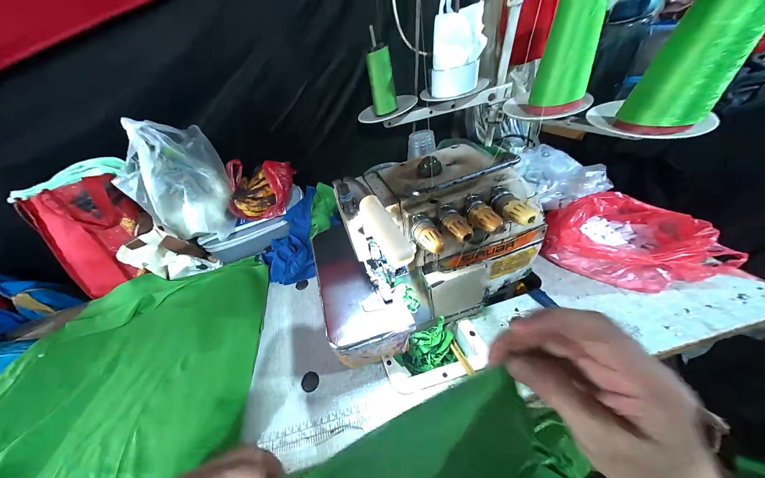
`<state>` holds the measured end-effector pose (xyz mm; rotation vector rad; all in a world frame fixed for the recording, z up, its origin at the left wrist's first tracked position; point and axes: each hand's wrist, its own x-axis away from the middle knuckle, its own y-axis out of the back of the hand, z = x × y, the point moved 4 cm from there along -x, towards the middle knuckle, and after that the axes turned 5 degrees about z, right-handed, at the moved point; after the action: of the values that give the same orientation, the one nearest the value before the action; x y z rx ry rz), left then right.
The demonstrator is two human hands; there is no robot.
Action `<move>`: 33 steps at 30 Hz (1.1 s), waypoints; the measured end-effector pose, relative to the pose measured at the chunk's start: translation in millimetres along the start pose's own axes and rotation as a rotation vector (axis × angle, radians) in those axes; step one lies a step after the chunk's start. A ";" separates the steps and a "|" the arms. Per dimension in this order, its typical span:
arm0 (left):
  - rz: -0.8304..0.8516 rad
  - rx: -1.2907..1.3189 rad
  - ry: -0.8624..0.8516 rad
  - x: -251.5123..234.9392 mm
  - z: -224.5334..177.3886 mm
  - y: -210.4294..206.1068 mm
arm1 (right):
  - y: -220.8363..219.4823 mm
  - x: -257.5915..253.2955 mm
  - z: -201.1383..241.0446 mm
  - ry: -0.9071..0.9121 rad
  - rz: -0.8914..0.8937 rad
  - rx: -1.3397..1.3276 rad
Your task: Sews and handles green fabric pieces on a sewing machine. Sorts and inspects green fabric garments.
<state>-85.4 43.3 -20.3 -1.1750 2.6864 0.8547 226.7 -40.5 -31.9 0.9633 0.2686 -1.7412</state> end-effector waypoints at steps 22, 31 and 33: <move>-0.113 -0.383 -0.216 -113.7 23.3 -76.6 | -57.4 -41.1 -31.7 0.125 0.276 0.307; -0.033 -0.417 -0.143 -119.8 5.6 -69.4 | -30.2 -33.9 -53.5 0.071 0.024 0.306; -0.023 -0.373 -0.131 -120.7 5.8 -67.2 | -32.6 -27.0 -55.1 -0.001 0.054 0.150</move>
<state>45.4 88.0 -20.8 -1.1596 2.4711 1.4208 226.7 24.2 -57.1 1.0678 0.1109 -1.7312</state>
